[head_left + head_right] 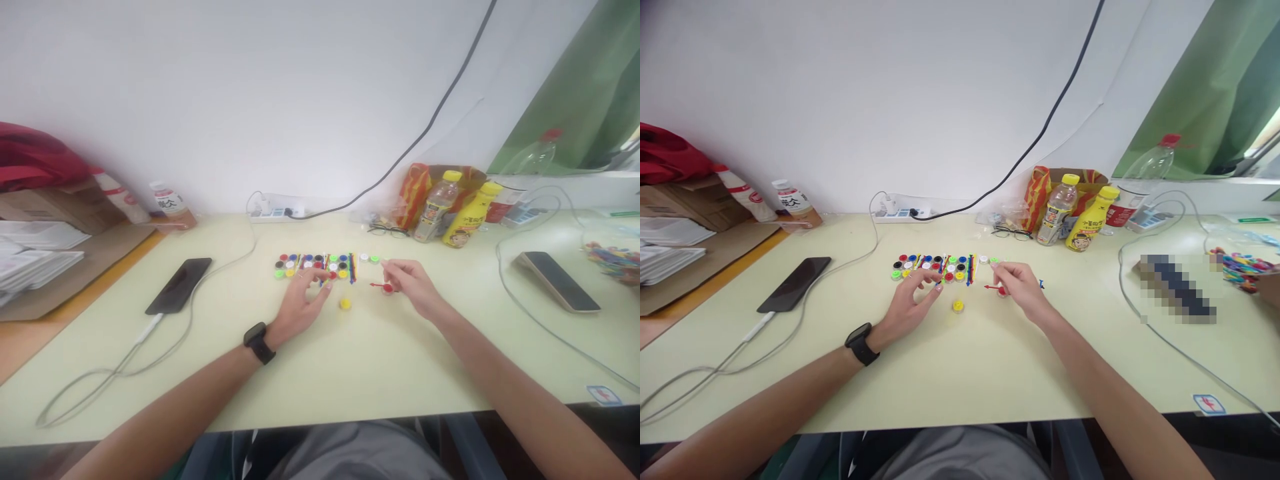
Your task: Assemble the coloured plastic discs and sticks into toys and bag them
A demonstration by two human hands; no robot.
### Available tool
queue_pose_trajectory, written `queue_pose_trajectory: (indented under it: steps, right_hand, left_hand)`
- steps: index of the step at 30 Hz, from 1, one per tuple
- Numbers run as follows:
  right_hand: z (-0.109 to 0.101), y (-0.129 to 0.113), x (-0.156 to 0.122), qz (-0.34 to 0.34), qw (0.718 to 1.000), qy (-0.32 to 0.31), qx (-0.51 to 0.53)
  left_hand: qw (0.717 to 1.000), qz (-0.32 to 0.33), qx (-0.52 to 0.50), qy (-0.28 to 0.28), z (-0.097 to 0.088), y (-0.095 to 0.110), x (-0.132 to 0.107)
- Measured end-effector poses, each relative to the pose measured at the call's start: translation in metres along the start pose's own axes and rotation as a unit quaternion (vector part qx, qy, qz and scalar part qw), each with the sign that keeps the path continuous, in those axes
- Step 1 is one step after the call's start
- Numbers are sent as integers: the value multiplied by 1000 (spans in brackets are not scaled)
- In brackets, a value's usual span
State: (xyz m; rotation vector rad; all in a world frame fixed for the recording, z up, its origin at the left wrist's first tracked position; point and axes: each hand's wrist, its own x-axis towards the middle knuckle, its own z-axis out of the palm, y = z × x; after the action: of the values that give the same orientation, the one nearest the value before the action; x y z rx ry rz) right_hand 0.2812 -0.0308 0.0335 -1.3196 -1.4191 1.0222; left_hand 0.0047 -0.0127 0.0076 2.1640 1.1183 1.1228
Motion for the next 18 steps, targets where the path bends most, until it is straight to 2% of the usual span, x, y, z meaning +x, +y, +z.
queue_pose_trajectory:
  steps: [2,4,7,9,12,14,18]
  right_hand:
    - [-12,11,10,-35,995,68,-68]
    - [-23,24,20,-84,978,111,-156]
    - [-35,39,29,-131,945,121,-274]
    - [-40,43,32,-147,930,95,-322]
    - [-46,42,32,-169,922,17,-349]
    - [-49,39,30,-167,923,-29,-344]
    - [-57,36,28,-144,935,-69,-316]
  left_hand:
    - [1000,-6,-5,4,0,-1,1]
    - [1000,-11,-10,9,1,-4,1]
    - [1000,-13,-16,17,2,-7,2]
    - [1000,-11,-18,20,2,-8,2]
    - [999,-13,-27,14,2,-9,2]
    - [999,-13,-38,12,2,-9,2]
    - [998,0,-68,15,3,-12,1]
